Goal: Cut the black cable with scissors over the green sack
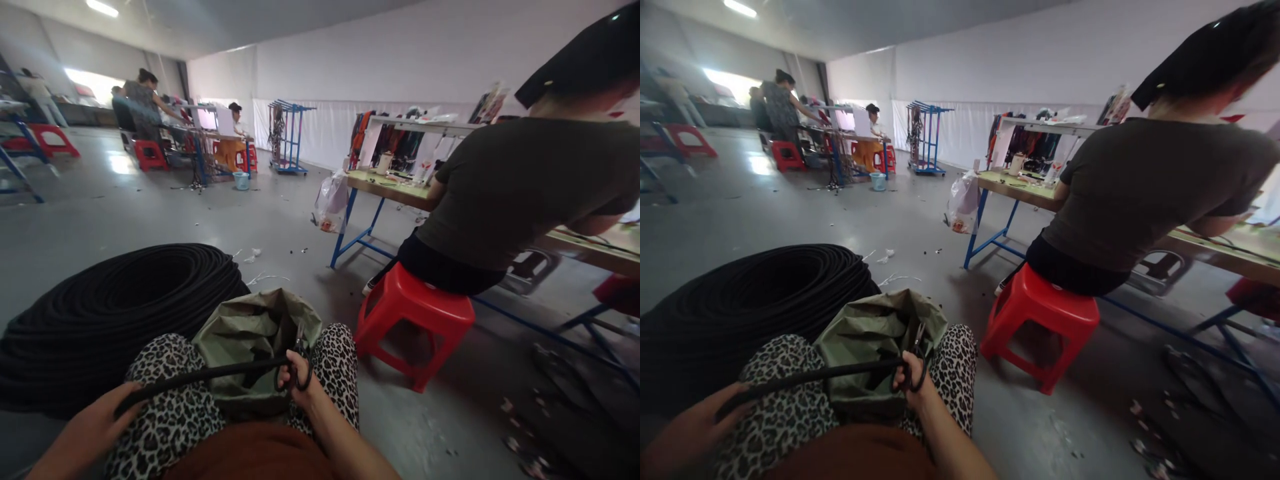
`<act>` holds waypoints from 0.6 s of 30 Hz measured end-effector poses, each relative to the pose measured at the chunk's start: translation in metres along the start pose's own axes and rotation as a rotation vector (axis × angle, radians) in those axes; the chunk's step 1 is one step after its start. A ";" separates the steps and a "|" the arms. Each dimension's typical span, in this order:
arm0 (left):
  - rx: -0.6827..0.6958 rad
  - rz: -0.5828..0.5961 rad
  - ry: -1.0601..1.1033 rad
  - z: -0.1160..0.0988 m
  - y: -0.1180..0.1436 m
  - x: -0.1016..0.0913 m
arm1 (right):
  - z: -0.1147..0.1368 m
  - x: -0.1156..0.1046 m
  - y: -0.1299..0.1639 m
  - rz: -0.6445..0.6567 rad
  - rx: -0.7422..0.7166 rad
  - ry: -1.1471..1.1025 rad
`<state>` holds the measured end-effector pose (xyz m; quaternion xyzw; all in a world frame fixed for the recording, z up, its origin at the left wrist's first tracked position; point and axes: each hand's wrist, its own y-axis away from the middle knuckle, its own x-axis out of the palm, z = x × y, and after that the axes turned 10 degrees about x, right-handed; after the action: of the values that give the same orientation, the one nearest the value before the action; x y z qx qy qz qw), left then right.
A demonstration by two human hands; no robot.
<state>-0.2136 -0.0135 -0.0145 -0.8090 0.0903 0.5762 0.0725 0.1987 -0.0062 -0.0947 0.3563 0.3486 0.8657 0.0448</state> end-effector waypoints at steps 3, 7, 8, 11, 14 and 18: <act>-0.045 -0.030 0.088 -0.002 0.001 -0.027 | 0.001 -0.001 0.006 0.071 0.043 -0.005; 0.137 -0.179 0.027 -0.030 -0.016 -0.069 | 0.005 -0.002 0.015 0.140 0.102 -0.029; 0.193 -0.215 0.018 -0.037 -0.021 -0.078 | 0.006 -0.002 0.017 0.147 0.116 -0.035; 0.281 -0.282 -0.025 -0.055 -0.029 -0.093 | 0.011 -0.002 0.020 0.166 0.146 -0.044; 0.305 -0.262 -0.053 -0.060 -0.026 -0.092 | 0.013 -0.003 0.021 0.182 0.141 -0.045; 0.288 -0.205 -0.072 -0.043 -0.013 -0.075 | 0.009 -0.010 0.014 0.220 0.076 -0.062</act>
<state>-0.1952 -0.0058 0.0704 -0.7741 0.0860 0.5756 0.2491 0.2146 -0.0149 -0.0867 0.4203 0.3385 0.8402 -0.0533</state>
